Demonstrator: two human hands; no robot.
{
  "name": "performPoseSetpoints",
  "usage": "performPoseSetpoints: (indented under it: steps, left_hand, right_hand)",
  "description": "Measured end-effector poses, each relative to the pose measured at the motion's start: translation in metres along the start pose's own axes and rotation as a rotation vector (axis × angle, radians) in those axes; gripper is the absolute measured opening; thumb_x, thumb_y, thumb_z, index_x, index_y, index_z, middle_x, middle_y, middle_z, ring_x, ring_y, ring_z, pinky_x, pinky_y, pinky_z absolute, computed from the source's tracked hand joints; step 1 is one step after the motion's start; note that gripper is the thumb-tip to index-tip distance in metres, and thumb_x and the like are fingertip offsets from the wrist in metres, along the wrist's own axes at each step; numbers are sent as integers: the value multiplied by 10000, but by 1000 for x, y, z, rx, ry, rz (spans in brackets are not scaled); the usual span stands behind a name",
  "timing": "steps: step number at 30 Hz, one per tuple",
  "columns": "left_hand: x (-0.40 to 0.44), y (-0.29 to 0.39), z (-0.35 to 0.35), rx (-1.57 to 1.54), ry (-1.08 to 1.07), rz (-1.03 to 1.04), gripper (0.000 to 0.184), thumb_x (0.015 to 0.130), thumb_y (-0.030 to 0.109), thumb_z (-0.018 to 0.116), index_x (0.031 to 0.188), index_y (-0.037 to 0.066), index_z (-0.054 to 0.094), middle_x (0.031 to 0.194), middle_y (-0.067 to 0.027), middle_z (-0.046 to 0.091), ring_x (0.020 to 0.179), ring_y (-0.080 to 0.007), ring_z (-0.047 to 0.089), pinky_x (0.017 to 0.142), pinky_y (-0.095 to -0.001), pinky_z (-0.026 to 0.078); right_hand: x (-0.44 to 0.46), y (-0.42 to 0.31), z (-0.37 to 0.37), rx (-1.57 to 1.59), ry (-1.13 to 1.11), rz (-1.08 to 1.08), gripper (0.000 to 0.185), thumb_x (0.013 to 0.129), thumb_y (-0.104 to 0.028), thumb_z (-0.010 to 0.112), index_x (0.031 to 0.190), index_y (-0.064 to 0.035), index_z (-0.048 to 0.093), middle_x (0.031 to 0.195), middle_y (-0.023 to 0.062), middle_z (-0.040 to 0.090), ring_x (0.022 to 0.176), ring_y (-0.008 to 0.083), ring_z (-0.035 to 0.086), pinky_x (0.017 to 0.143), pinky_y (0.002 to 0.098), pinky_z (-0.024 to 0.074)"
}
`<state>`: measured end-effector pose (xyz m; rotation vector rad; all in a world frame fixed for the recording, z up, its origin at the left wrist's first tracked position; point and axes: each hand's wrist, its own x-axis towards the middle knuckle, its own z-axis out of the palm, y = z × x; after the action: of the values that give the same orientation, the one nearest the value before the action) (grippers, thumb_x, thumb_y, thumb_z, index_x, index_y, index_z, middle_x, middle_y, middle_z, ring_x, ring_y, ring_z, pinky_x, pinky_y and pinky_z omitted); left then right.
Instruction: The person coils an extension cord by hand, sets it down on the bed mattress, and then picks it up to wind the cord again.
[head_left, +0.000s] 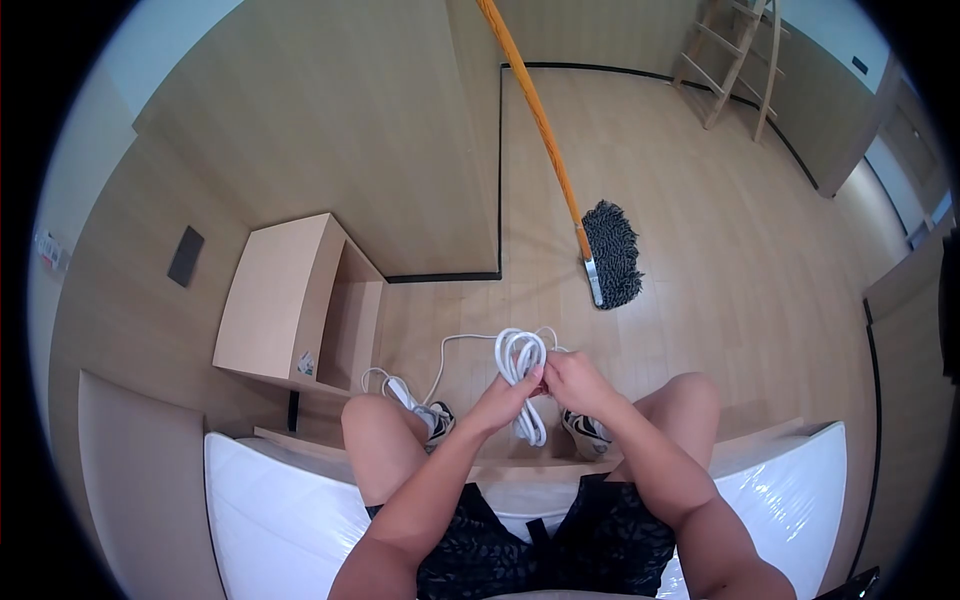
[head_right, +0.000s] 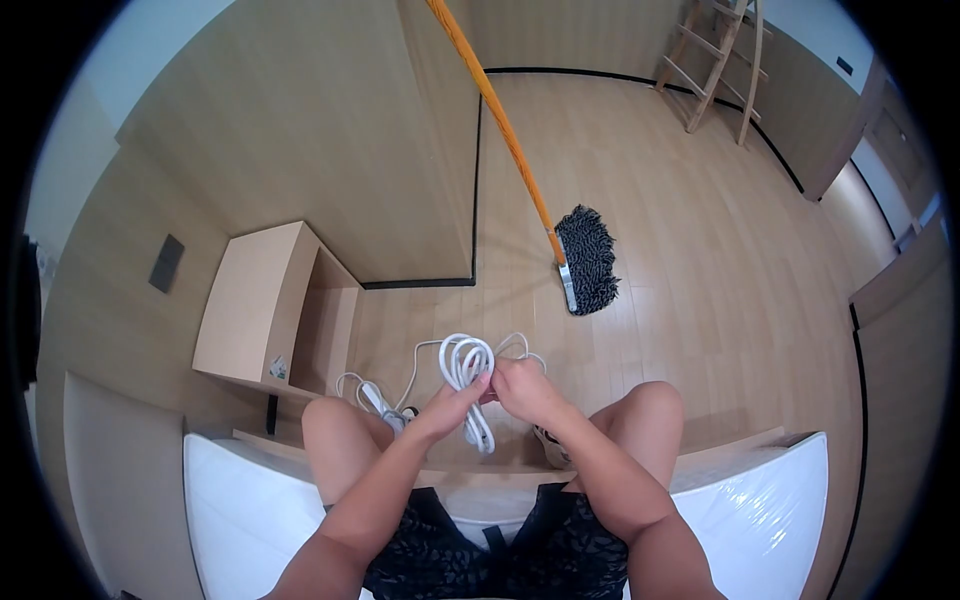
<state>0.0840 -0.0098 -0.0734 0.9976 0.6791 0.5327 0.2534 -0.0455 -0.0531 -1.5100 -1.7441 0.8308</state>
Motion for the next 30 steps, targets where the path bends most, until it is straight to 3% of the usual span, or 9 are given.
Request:
performPoseSetpoints:
  steps: [6, 12, 15, 18, 19, 21, 24, 28, 30]
  left_hand:
    - [9, -9, -11, 184, 182, 76, 277, 1015, 272, 548, 1181, 51, 555, 1103, -36, 601, 970, -123, 585, 857, -309, 502]
    - [6, 7, -12, 231, 110, -14, 239, 1012, 255, 546, 1055, 26, 602, 873, -34, 611, 805, -127, 575, 776, -281, 484]
    - [9, 4, -20, 275, 83, -58, 249, 990, 254, 576, 1054, 15, 604, 806, -50, 601, 756, -139, 576, 752, -275, 475]
    - [1, 20, -21, -128, -101, -17, 257, 962, 266, 602, 1024, 17, 605, 813, -62, 598, 754, -156, 571, 751, -294, 470]
    - [-3, 30, -20, -250, -135, -1, 271, 942, 277, 613, 1030, 24, 576, 805, -52, 552, 762, -182, 544, 810, -344, 466]
    - [-8, 42, -21, -558, -255, 137, 289, 954, 287, 606, 1073, 28, 555, 832, -43, 530, 802, -175, 526, 793, -338, 452]
    - [-17, 64, -28, -858, -306, 278, 308, 961, 316, 597, 1089, 48, 515, 846, -32, 485, 831, -187, 497, 874, -375, 439]
    - [-26, 87, -60, -914, -47, 552, 230, 999, 292, 538, 1038, 67, 515, 840, -30, 488, 817, -174, 501, 893, -385, 465]
    - [-27, 93, -79, -821, 234, 638, 237, 1020, 310, 504, 1014, 73, 519, 832, -29, 504, 803, -164, 513, 859, -360, 486]
  right_hand:
    - [-4, -6, -2, 18, -70, -85, 164, 930, -75, 523, 1002, 46, 609, 956, 266, 632, 904, 425, 627, 811, 472, 503]
    - [-8, -5, -1, -27, -71, -109, 170, 905, -24, 514, 1021, 1, 637, 1035, 207, 580, 933, 400, 602, 835, 453, 498]
    - [-7, -2, -4, 4, -86, -94, 280, 840, 34, 509, 1096, -12, 614, 1064, 212, 579, 1002, 411, 589, 869, 444, 494]
    - [-6, -2, -8, 67, -95, -89, 407, 781, 50, 514, 1180, -12, 564, 1110, 208, 594, 1094, 399, 576, 935, 423, 473]
    - [-5, 3, -4, 95, -143, -156, 421, 777, 40, 522, 1194, -12, 551, 1129, 205, 598, 1115, 389, 572, 954, 415, 462]
    - [-7, 17, 9, 156, -238, -285, 454, 769, 21, 539, 1221, -11, 526, 1168, 198, 606, 1157, 368, 565, 993, 399, 442]
    - [-9, -23, 2, 337, -507, -13, 433, 782, -10, 546, 1215, -13, 527, 1189, 186, 612, 1160, 322, 573, 1005, 378, 428]
    - [-4, 23, 19, 44, -560, 105, 222, 836, -98, 583, 1044, -26, 612, 905, 150, 671, 879, 297, 648, 801, 401, 508]
    - [-4, 37, 12, 49, -367, 66, 153, 876, -139, 584, 983, -44, 638, 770, 158, 647, 711, 313, 630, 676, 425, 503]
